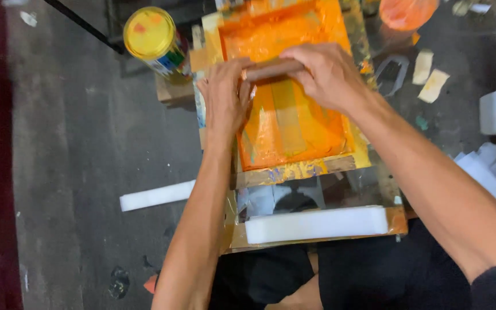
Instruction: Manually screen printing orange ink onto white labels using a squeegee and a screen frame.
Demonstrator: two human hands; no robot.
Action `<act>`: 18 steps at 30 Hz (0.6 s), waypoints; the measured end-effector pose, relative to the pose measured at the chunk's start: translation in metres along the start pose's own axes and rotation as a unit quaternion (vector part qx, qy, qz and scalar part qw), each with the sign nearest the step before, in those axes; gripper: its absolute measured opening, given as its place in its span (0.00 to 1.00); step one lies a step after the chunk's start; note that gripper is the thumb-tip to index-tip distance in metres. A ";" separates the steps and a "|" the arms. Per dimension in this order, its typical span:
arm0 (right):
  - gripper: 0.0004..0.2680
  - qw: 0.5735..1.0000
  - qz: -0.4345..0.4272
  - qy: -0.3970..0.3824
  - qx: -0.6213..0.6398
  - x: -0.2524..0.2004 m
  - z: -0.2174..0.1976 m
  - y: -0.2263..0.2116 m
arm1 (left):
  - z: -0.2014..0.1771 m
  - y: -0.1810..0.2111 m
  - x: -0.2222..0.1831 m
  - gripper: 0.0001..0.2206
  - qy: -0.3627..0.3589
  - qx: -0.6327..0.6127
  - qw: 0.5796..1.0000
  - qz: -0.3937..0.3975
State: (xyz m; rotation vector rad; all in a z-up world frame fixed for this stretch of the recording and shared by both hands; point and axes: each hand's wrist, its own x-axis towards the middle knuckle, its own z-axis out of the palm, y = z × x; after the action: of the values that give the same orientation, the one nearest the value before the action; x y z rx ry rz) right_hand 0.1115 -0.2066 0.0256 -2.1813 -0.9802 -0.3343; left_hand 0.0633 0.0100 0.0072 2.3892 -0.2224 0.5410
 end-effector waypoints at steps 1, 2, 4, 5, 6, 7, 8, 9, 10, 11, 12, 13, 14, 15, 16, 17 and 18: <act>0.10 1.000 -0.006 -0.009 -0.028 0.000 0.005 0.008 | 0.007 -0.007 0.001 0.12 0.009 0.010 1.000 0.013; 0.09 0.998 -0.012 -0.019 -0.056 0.001 0.010 0.015 | 0.013 -0.013 0.002 0.12 0.018 0.020 0.999 0.027; 0.10 0.999 -0.019 -0.016 -0.045 -0.002 0.010 0.018 | 0.014 -0.013 0.003 0.11 0.009 0.016 0.999 0.026; 0.11 0.999 -0.035 -0.006 -0.039 -0.002 0.008 0.018 | 0.011 -0.011 0.004 0.10 0.008 0.016 0.999 0.034; 0.11 0.999 -0.031 -0.009 -0.036 -0.006 0.009 0.017 | 0.013 -0.013 0.002 0.10 0.004 0.014 0.999 0.030; 0.11 0.999 -0.025 -0.016 -0.039 -0.007 0.008 0.016 | 0.013 -0.013 0.001 0.10 0.009 0.013 0.999 0.043; 0.11 0.999 -0.020 -0.023 -0.041 -0.008 0.006 0.013 | 0.011 -0.011 0.000 0.10 0.015 0.013 0.998 0.055; 0.11 0.999 -0.022 -0.021 -0.043 -0.013 0.007 0.009 | 0.010 -0.011 -0.007 0.10 0.017 0.013 0.998 0.057; 0.11 0.999 -0.022 -0.027 -0.027 -0.018 0.007 0.005 | 0.007 -0.010 -0.015 0.13 0.002 0.004 0.999 0.053; 0.10 0.999 -0.025 -0.030 -0.012 -0.022 0.005 -0.001 | 0.004 -0.007 -0.021 0.15 -0.011 -0.005 0.999 0.051; 0.10 0.999 -0.030 -0.026 -0.016 -0.032 0.006 -0.003 | 0.003 -0.005 -0.032 0.15 -0.006 -0.005 0.998 0.056; 0.11 0.998 -0.008 -0.054 0.015 -0.041 0.006 -0.006 | 0.001 -0.003 -0.042 0.14 -0.046 0.009 0.999 0.015; 0.13 0.995 0.013 -0.082 0.045 -0.051 0.007 -0.009 | -0.002 0.000 -0.053 0.13 -0.087 0.023 0.996 -0.025; 0.13 0.996 0.007 -0.078 0.041 -0.060 0.004 -0.019 | -0.003 0.003 -0.065 0.13 -0.080 0.024 0.996 -0.020; 0.13 0.994 0.021 -0.092 0.046 -0.068 0.000 -0.029 | -0.004 0.006 -0.076 0.13 -0.102 0.023 0.994 -0.030; 0.14 0.993 0.036 -0.105 0.051 -0.077 -0.003 -0.039 | -0.006 0.009 -0.087 0.12 -0.124 0.022 0.991 -0.039; 0.14 0.993 0.030 -0.100 0.047 -0.079 -0.016 -0.056 | -0.012 0.016 -0.095 0.12 -0.117 0.023 0.992 -0.034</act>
State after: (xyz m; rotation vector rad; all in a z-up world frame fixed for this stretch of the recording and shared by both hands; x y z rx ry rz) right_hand 0.0176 -0.2350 0.0264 -2.1843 -1.0145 -0.0399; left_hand -0.0304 0.0076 -0.0165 2.4944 -0.2330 0.2354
